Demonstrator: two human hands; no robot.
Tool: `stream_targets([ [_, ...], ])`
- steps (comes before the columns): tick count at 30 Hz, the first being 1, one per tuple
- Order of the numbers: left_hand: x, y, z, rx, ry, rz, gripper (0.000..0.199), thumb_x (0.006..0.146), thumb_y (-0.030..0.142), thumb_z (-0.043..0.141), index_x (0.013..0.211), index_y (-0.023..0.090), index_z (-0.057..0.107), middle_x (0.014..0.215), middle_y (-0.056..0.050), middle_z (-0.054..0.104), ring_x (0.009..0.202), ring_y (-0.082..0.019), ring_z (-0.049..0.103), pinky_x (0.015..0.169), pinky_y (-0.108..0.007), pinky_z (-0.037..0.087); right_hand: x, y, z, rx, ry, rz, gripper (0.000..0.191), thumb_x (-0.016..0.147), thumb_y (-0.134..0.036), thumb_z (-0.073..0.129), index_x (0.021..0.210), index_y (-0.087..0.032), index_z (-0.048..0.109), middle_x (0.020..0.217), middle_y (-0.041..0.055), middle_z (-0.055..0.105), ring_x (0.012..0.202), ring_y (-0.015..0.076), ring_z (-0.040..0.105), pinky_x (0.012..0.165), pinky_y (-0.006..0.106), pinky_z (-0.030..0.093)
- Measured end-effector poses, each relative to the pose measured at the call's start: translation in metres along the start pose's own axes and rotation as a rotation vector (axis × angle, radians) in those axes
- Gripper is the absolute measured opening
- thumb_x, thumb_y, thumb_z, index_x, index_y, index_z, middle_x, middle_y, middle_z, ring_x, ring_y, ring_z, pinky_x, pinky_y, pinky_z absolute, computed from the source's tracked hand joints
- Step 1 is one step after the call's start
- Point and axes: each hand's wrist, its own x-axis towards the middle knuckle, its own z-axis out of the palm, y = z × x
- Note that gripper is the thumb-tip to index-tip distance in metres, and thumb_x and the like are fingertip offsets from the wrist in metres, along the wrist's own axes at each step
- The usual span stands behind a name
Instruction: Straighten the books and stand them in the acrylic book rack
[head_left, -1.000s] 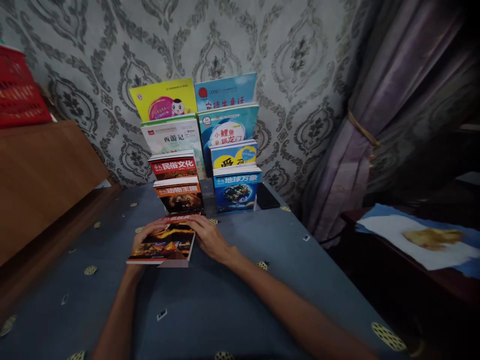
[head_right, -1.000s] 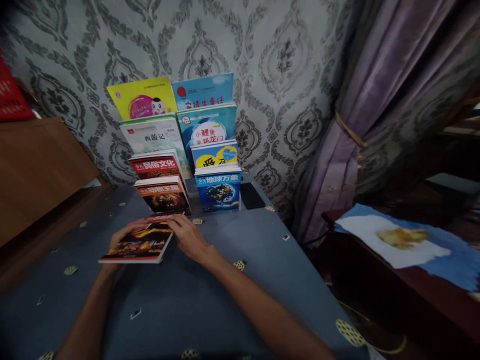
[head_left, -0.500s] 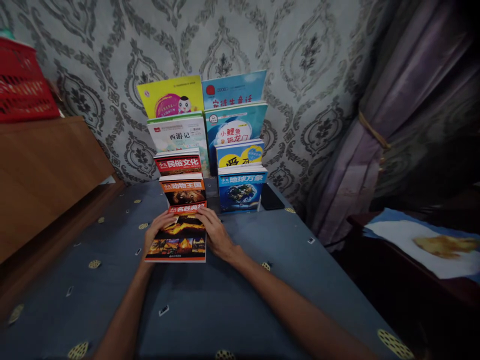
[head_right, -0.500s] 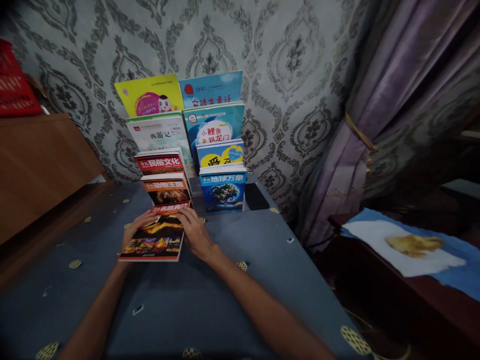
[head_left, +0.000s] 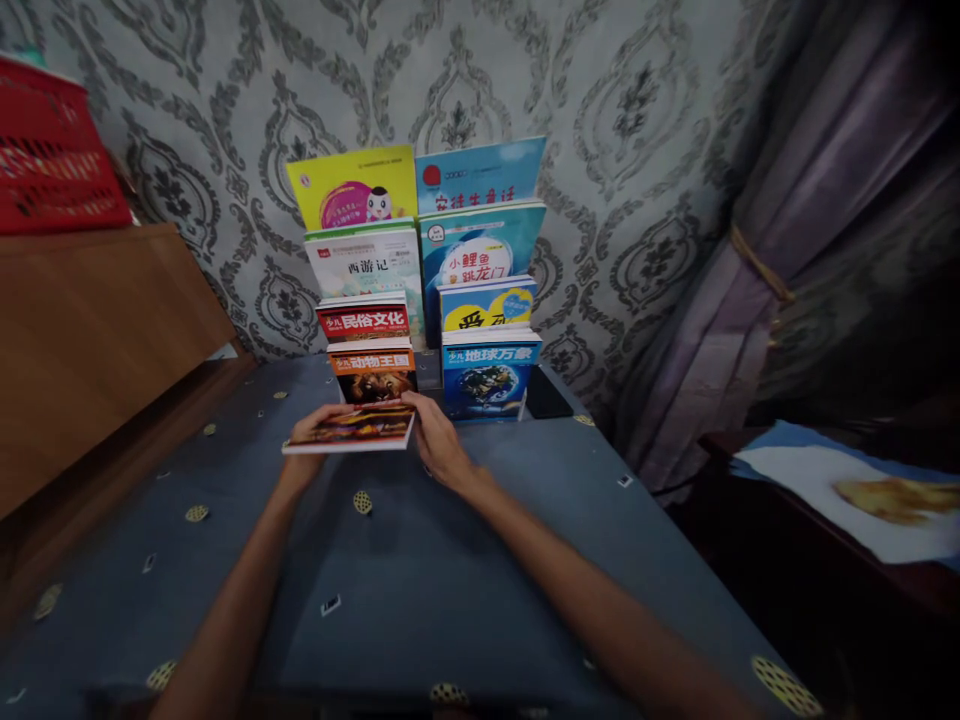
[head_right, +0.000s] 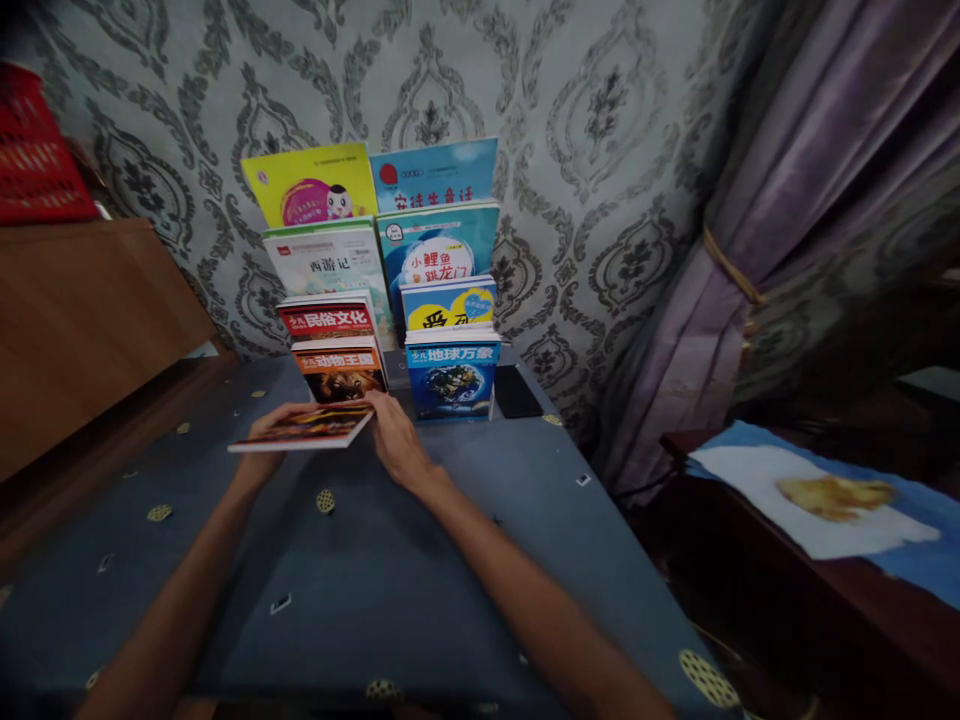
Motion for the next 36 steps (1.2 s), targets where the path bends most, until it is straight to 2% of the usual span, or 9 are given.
stream_targets([
  [5,0.025,-0.005,0.001,-0.070,0.065,-0.046,0.037,0.070,0.045,0.075,0.094,0.017,0.073,0.096,-0.008,0.076,0.089,-0.024,0.069,0.081,-0.036,0.056,0.023,-0.003,-0.008,0.023,-0.041,0.141,0.022,0.099,-0.024,0.037,0.115,-0.020,0.051,0.109,0.0115,0.065,0.103,0.0235,0.063,0.090,0.037,0.050],
  [8,0.035,-0.014,0.004,-0.115,0.117,-0.073,0.041,0.065,0.045,0.077,0.094,0.016,0.070,0.094,-0.008,0.075,0.088,-0.025,0.069,0.080,-0.037,0.056,0.032,-0.002,-0.012,0.029,-0.069,0.169,0.018,0.099,-0.028,0.036,0.108,-0.020,0.050,0.096,0.0078,0.064,0.087,0.0218,0.062,0.079,0.032,0.048],
  [10,0.039,-0.017,0.008,-0.120,0.138,-0.050,0.043,0.065,0.045,0.076,0.096,0.016,0.069,0.095,-0.008,0.075,0.090,-0.025,0.068,0.080,-0.037,0.056,0.034,0.002,-0.012,0.020,-0.052,0.163,0.015,0.098,-0.027,0.037,0.103,-0.021,0.050,0.092,0.0066,0.062,0.083,0.0214,0.061,0.076,0.031,0.046],
  [15,0.040,-0.012,0.014,-0.008,0.156,0.010,0.042,0.076,0.044,0.069,0.108,0.017,0.067,0.097,-0.007,0.073,0.090,-0.023,0.067,0.076,-0.033,0.056,0.036,0.013,-0.009,-0.079,0.042,0.142,0.014,0.096,-0.025,0.040,0.098,-0.021,0.053,0.096,0.0083,0.061,0.093,0.0231,0.059,0.083,0.033,0.046],
  [21,0.041,-0.009,0.019,0.274,0.266,0.095,0.028,0.086,0.043,0.063,0.099,0.018,0.065,0.089,-0.006,0.068,0.084,-0.022,0.065,0.073,-0.032,0.055,0.043,0.019,-0.005,-0.203,0.070,0.215,0.016,0.093,-0.021,0.045,0.100,-0.021,0.060,0.096,0.0082,0.062,0.091,0.0245,0.059,0.082,0.034,0.048],
  [24,0.041,-0.008,0.023,0.343,0.289,0.100,0.025,0.087,0.039,0.062,0.101,0.019,0.062,0.088,-0.005,0.066,0.081,-0.022,0.064,0.073,-0.032,0.054,0.045,0.019,-0.003,-0.247,0.074,0.253,0.019,0.093,-0.020,0.046,0.103,-0.020,0.062,0.097,0.0083,0.063,0.090,0.0242,0.061,0.081,0.033,0.048],
  [31,0.035,-0.004,0.033,0.427,0.323,0.081,0.036,0.091,0.034,0.059,0.123,0.018,0.052,0.098,-0.007,0.064,0.089,-0.023,0.064,0.080,-0.035,0.052,0.043,0.015,-0.003,-0.327,0.044,0.332,0.020,0.093,-0.018,0.048,0.106,-0.016,0.063,0.098,0.0110,0.069,0.090,0.0260,0.065,0.079,0.034,0.049],
  [36,0.033,-0.002,0.038,0.478,0.365,0.100,0.039,0.091,0.033,0.057,0.127,0.020,0.049,0.101,-0.007,0.063,0.093,-0.024,0.063,0.083,-0.037,0.052,0.040,0.015,-0.003,-0.360,0.029,0.361,0.018,0.093,-0.019,0.049,0.106,-0.020,0.062,0.094,0.0083,0.072,0.087,0.0240,0.067,0.075,0.031,0.048],
])
